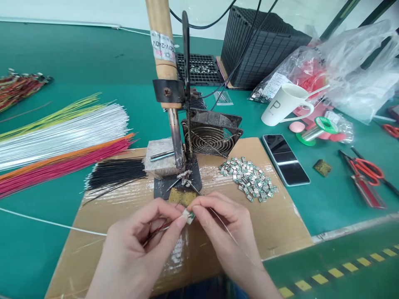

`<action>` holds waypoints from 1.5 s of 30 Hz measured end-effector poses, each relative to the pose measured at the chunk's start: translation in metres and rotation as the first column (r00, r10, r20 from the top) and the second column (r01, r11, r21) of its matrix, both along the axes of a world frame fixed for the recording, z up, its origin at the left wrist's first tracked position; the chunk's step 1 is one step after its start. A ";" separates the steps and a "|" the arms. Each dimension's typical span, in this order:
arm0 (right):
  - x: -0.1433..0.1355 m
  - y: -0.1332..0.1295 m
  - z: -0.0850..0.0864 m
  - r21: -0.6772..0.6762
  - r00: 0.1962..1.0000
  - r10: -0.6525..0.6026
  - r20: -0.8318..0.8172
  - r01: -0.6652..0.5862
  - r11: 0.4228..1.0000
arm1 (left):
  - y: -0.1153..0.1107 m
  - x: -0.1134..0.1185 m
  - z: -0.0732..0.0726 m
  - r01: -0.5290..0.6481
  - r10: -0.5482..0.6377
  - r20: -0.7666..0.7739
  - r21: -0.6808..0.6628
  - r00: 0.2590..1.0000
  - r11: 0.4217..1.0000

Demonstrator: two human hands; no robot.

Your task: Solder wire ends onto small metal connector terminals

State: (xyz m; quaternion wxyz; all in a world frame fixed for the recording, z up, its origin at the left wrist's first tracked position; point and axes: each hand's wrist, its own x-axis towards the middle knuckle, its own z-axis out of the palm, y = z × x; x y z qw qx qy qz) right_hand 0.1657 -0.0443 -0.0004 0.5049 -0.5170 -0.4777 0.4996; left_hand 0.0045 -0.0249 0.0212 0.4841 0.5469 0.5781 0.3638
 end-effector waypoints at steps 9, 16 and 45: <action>-0.002 -0.022 -0.002 0.050 0.959 -0.107 0.262 0.097 0.994 | 0.000 0.006 -0.002 -0.119 0.120 -0.009 0.029 0.993 0.992; -0.004 -0.018 0.002 0.172 0.927 -0.215 0.308 0.168 0.971 | 0.001 0.004 -0.008 -0.143 0.143 -0.034 0.011 0.989 0.990; -0.021 0.020 0.002 0.138 0.961 -0.277 0.019 0.272 0.952 | 0.030 0.004 -0.009 -0.234 0.241 0.102 -0.069 0.965 0.970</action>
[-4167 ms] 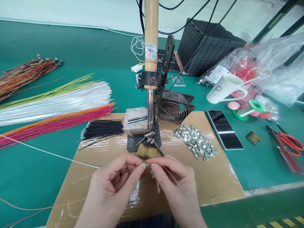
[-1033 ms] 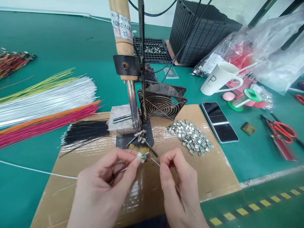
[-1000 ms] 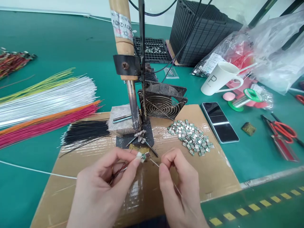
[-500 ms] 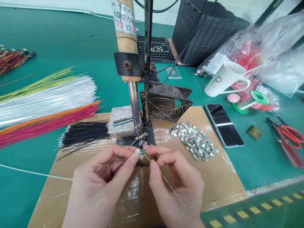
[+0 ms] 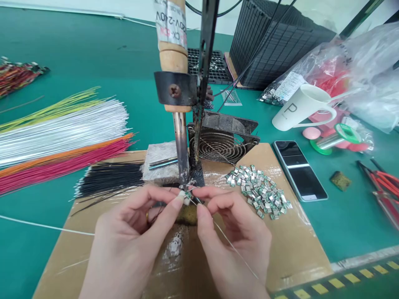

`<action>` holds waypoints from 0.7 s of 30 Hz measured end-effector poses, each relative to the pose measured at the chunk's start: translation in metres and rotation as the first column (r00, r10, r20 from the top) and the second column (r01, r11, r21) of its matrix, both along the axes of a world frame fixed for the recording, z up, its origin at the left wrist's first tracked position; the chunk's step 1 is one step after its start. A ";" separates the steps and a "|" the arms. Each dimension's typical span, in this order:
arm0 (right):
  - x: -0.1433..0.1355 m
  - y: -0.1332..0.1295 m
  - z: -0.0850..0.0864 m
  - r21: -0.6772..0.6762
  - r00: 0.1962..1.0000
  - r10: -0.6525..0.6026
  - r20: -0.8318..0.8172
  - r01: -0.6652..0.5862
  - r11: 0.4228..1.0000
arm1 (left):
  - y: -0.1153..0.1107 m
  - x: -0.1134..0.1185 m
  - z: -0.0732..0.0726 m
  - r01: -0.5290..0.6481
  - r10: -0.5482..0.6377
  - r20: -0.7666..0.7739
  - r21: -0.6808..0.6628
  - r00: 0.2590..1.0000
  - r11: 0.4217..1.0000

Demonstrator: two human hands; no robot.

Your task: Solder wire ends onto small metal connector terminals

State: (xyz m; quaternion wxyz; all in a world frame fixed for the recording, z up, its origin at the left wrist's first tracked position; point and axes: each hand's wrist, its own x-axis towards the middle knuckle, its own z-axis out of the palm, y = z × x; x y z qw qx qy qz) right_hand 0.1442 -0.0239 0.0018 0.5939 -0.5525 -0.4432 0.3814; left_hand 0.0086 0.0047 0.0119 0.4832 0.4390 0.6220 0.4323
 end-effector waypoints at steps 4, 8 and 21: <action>-0.001 0.002 0.000 0.014 1.000 -0.021 -0.007 0.021 1.000 | 0.000 0.000 -0.001 -0.010 0.010 0.025 0.011 1.000 1.000; -0.003 0.004 0.002 -0.015 1.000 -0.027 -0.008 0.026 1.000 | 0.000 -0.001 0.000 -0.017 0.016 0.043 0.010 0.999 1.000; -0.004 0.008 0.004 -0.002 0.999 -0.038 0.010 0.038 0.999 | 0.001 0.002 0.001 -0.043 0.042 0.037 0.018 0.998 0.999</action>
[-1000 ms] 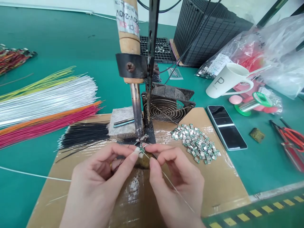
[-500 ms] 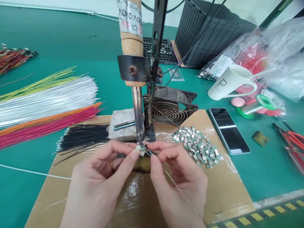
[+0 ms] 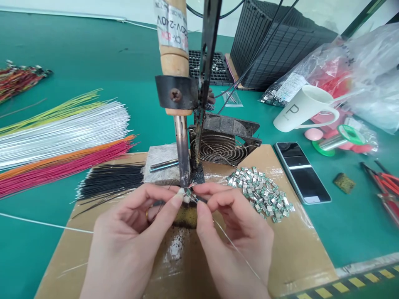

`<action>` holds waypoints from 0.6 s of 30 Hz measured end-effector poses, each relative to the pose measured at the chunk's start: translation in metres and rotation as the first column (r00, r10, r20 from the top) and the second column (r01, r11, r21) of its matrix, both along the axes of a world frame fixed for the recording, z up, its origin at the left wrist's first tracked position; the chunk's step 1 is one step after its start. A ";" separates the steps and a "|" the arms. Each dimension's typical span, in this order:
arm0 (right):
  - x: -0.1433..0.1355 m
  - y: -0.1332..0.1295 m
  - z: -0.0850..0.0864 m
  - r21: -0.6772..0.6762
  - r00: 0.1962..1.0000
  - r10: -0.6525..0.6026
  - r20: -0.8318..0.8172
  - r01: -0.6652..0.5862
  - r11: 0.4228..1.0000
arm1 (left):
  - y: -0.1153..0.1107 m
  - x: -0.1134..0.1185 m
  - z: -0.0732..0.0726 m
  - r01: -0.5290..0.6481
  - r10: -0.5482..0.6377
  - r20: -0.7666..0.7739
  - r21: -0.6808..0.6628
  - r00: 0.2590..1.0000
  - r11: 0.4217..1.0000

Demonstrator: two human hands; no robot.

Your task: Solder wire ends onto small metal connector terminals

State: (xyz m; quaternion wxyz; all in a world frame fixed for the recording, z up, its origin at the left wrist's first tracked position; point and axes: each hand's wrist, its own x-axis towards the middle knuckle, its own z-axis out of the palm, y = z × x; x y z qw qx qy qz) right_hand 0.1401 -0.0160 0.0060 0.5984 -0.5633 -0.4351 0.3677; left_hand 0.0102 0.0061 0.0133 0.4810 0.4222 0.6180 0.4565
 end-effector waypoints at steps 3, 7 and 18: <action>0.000 0.001 0.002 0.000 1.000 0.007 0.010 -0.007 1.000 | 0.000 0.000 0.000 -0.019 0.019 0.000 -0.010 1.000 1.000; 0.000 0.001 0.003 0.004 1.000 -0.001 0.024 0.001 1.000 | 0.000 -0.001 0.000 -0.026 0.026 0.008 -0.018 1.000 0.999; -0.003 0.001 0.003 0.034 1.000 -0.010 -0.004 0.010 0.999 | 0.001 -0.003 -0.001 -0.019 0.020 0.037 -0.023 0.999 1.000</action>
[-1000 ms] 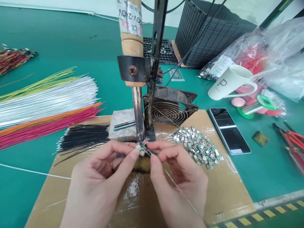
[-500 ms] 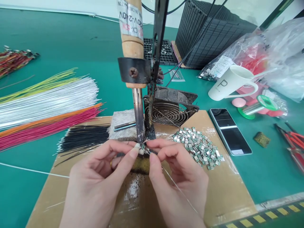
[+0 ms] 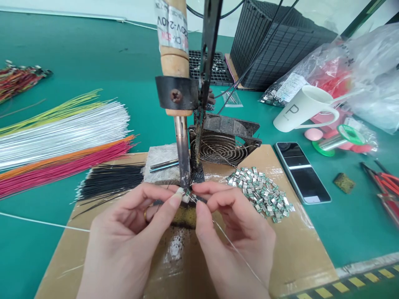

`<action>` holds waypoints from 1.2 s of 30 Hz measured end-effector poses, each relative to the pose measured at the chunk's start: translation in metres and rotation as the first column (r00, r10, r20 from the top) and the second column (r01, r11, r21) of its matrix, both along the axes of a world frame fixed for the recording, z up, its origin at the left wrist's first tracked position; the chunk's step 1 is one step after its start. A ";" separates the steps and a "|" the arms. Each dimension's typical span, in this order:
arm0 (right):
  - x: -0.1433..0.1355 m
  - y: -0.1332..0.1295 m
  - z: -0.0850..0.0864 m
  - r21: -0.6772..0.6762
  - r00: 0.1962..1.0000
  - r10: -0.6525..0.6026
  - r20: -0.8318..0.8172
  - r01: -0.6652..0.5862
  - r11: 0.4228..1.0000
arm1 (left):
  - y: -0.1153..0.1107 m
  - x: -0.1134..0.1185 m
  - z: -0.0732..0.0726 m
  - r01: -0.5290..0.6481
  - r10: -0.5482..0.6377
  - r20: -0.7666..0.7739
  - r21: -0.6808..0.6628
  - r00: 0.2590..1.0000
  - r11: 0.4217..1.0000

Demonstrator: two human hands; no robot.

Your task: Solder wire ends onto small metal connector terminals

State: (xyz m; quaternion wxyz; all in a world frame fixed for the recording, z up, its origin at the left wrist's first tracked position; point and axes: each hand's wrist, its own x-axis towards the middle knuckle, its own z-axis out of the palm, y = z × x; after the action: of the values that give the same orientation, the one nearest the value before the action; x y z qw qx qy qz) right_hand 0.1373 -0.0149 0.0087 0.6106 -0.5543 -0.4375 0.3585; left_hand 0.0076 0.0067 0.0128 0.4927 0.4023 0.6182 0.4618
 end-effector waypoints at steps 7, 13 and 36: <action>0.001 0.000 0.001 -0.007 1.000 0.007 -0.001 -0.007 1.000 | -0.001 0.000 -0.001 0.003 -0.003 -0.001 -0.002 1.000 1.000; 0.002 0.000 0.000 0.005 1.000 0.011 -0.010 -0.011 1.000 | 0.001 0.002 -0.001 -0.009 0.009 0.001 -0.009 1.000 1.000; 0.001 0.000 -0.002 0.015 0.999 0.022 -0.034 -0.021 1.000 | 0.002 -0.001 0.000 0.000 0.000 0.007 -0.005 1.000 1.000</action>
State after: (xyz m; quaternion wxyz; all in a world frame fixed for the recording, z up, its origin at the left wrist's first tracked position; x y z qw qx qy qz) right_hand 0.1385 -0.0148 0.0068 0.6181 -0.5390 -0.4354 0.3714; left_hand 0.0069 0.0088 0.0126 0.4962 0.3993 0.6175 0.4615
